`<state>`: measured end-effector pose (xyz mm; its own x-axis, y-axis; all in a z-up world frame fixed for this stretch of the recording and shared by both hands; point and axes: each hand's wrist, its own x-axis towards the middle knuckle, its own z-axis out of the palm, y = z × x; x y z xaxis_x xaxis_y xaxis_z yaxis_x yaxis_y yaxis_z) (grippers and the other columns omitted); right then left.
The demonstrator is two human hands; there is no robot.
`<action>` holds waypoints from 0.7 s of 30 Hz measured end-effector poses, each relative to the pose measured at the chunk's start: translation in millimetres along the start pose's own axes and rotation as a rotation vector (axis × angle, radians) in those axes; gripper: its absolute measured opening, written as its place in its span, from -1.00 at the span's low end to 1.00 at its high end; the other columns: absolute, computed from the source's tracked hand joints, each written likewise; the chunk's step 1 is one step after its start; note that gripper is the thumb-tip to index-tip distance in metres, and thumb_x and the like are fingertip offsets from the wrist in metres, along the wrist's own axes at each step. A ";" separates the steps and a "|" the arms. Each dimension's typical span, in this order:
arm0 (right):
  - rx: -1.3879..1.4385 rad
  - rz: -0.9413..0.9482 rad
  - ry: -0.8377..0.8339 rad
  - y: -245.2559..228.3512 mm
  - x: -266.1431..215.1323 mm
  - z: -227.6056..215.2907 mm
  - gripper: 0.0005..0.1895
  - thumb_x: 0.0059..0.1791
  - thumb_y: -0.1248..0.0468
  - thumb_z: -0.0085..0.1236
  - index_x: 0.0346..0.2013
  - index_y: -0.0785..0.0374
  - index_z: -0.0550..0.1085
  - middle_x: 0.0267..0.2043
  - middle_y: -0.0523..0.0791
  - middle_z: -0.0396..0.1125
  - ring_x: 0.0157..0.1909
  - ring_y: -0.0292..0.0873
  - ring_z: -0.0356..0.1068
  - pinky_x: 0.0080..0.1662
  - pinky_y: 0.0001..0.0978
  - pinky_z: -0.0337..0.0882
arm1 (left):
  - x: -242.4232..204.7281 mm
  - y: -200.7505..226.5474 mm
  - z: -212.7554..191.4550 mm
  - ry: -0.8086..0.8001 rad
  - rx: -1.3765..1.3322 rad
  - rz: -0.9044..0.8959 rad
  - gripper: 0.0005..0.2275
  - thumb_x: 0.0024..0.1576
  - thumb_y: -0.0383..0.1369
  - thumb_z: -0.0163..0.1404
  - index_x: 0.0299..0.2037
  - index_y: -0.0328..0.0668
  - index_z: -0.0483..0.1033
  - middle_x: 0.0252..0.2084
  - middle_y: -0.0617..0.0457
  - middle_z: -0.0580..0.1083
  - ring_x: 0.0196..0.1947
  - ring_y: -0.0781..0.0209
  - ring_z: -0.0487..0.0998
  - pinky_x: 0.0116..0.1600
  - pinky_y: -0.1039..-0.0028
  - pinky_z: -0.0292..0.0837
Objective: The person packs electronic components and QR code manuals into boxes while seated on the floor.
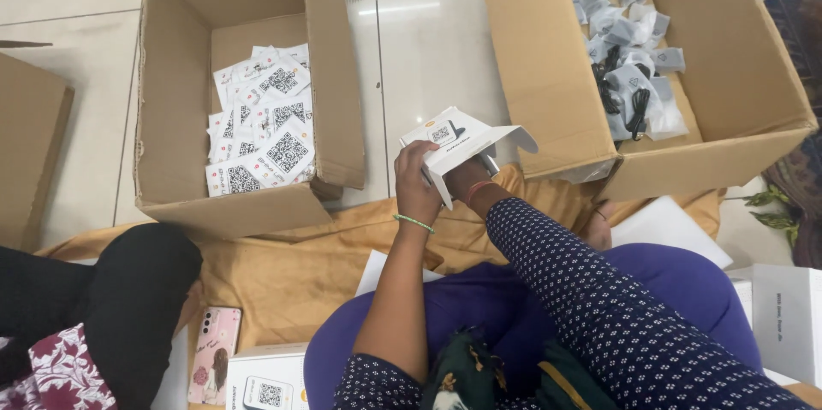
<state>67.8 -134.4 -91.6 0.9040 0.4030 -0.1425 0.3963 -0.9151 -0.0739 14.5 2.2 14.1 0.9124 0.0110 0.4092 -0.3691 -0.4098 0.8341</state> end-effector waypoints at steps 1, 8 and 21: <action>-0.001 -0.002 0.001 -0.3 0.8 -1.7 -0.32 -0.18 0.03 0.36 0.16 0.27 0.45 0.19 0.13 0.35 0.25 0.14 0.33 0.25 -0.04 0.30 | -0.2 0.4 -0.1 0.003 0.000 0.000 -0.57 -0.06 -0.61 0.15 0.04 -0.09 0.45 0.12 -0.06 0.44 0.19 -0.15 0.41 0.26 0.20 0.36; 0.141 0.016 0.022 -2.5 -4.2 -21.3 -0.34 -0.21 0.13 0.36 0.14 0.25 0.44 0.19 0.11 0.34 0.24 0.15 0.30 0.24 -0.07 0.28 | -4.8 -10.1 0.8 -0.004 0.011 0.011 -0.52 -0.09 -0.63 0.15 0.08 -0.03 0.49 0.13 -0.02 0.45 0.24 -0.11 0.41 0.29 0.23 0.37; 0.470 -0.151 -0.119 -9.0 -129.2 -197.5 -0.53 -0.21 0.54 0.12 -0.08 0.07 0.61 0.00 -0.04 0.44 0.17 0.01 0.39 0.19 -0.21 0.39 | -0.7 -16.8 -8.3 -0.112 0.035 -0.009 -0.44 -0.10 -0.63 0.18 0.16 0.08 0.56 0.19 -0.01 0.43 0.28 -0.09 0.41 0.33 0.26 0.37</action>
<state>-20.9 -180.3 122.4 0.8071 0.5536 -0.2051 0.3813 -0.7541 -0.5347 18.6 16.6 2.9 0.9302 -0.0865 0.3566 -0.3567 -0.4414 0.8234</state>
